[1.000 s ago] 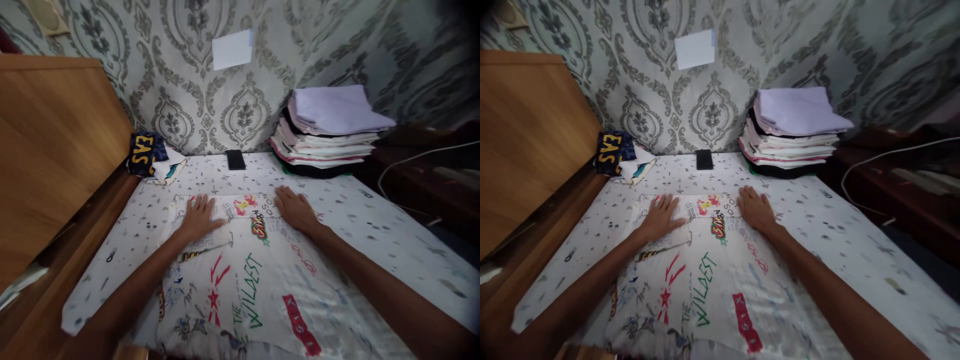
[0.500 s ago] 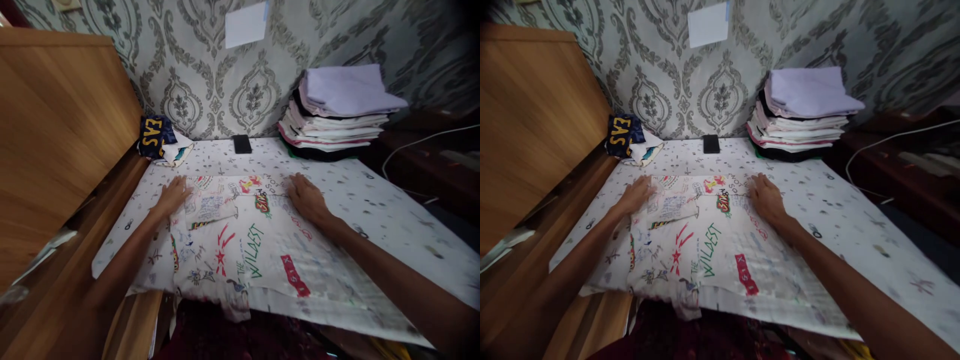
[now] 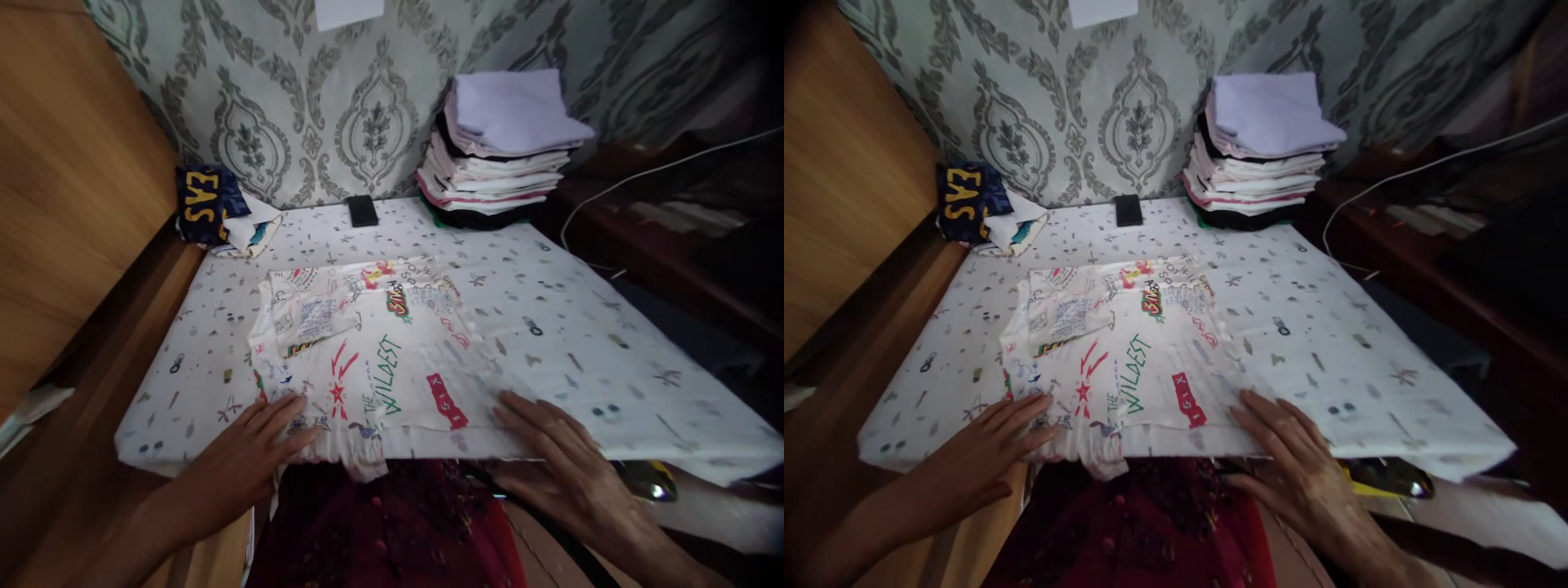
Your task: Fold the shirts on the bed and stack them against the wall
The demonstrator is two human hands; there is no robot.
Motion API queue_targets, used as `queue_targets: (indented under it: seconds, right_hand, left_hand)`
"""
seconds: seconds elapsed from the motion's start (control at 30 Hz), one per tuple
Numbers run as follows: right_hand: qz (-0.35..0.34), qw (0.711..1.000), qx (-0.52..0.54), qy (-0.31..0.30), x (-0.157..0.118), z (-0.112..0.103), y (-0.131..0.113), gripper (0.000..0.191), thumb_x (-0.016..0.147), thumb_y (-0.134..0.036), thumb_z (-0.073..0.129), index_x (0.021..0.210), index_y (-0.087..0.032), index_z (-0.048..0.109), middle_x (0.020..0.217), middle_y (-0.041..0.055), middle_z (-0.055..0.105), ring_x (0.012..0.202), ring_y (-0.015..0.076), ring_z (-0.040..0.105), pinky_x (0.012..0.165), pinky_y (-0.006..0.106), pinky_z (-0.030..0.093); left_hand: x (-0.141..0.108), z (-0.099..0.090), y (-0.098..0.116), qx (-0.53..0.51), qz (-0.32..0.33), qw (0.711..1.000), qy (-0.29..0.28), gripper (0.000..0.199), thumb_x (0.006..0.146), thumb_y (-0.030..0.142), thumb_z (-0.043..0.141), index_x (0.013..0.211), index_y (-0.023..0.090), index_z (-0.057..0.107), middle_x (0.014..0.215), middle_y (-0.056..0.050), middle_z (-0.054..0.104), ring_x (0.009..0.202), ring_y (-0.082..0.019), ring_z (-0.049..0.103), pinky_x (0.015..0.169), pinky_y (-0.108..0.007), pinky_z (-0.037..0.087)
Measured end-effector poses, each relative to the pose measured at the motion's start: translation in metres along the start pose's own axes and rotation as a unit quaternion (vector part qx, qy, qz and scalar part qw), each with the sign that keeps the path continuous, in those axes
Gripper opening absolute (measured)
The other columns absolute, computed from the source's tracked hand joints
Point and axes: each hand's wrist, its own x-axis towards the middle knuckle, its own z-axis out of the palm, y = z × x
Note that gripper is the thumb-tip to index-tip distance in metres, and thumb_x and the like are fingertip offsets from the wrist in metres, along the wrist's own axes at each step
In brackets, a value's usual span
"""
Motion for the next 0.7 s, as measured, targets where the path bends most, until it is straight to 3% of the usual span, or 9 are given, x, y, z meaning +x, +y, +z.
queue_targets:
  seconds: [0.13, 0.27, 0.5, 0.7]
  right_hand:
    - [-0.008, 0.998, -0.047, 0.028, -0.016, 0.012, 0.001, 0.058, 0.1, -0.032, 0.053, 0.155, -0.032, 0.035, 0.148, 0.0091, 0.055, 0.129, 0.0261, 0.059, 0.112, 0.047, 0.043]
    - [-0.002, 1.0, 0.007, 0.03, -0.018, 0.011, 0.008, 0.048, 0.099, -0.024, 0.051, 0.146, -0.033, 0.049, 0.144, 0.0058, 0.059, 0.132, 0.0258, 0.056, 0.11, 0.047, 0.046]
    - [0.0, 0.997, 0.07, 0.015, -0.016, -0.001, 0.013, 0.039, 0.1, -0.027, 0.051, 0.137, -0.033, 0.059, 0.137, 0.0048, 0.066, 0.131, 0.0263, 0.057, 0.105, 0.048, 0.05]
    - [0.037, 0.998, 0.055, 0.006, -0.002, -0.006, 0.012, 0.038, 0.097, -0.035, 0.057, 0.135, -0.031, 0.06, 0.131, 0.0061, 0.068, 0.118, 0.0276, 0.066, 0.097, 0.045, 0.056]
  left_hand:
    - [-0.004, 0.026, -0.001, 0.116, 0.036, 0.991, 0.054, 0.088, 0.077, 0.001, 0.069, 0.153, 0.03, 0.035, 0.162, -0.016, 0.032, 0.15, -0.034, 0.028, 0.116, -0.053, 0.029]
    - [-0.007, 0.033, -0.002, 0.121, 0.067, 0.984, 0.109, 0.068, 0.086, 0.002, 0.062, 0.146, 0.029, 0.045, 0.151, -0.015, 0.048, 0.146, -0.031, 0.037, 0.117, -0.054, 0.028]
    - [-0.008, 0.039, 0.001, 0.028, 0.065, 0.968, 0.24, 0.032, 0.095, 0.005, 0.047, 0.12, 0.019, 0.063, 0.121, -0.011, 0.069, 0.127, -0.024, 0.055, 0.112, -0.044, 0.04]
    - [0.005, 0.015, -0.003, -0.174, -0.011, 0.955, 0.24, 0.031, 0.095, 0.012, 0.042, 0.114, 0.021, 0.065, 0.108, -0.01, 0.073, 0.102, -0.021, 0.066, 0.092, -0.035, 0.052]
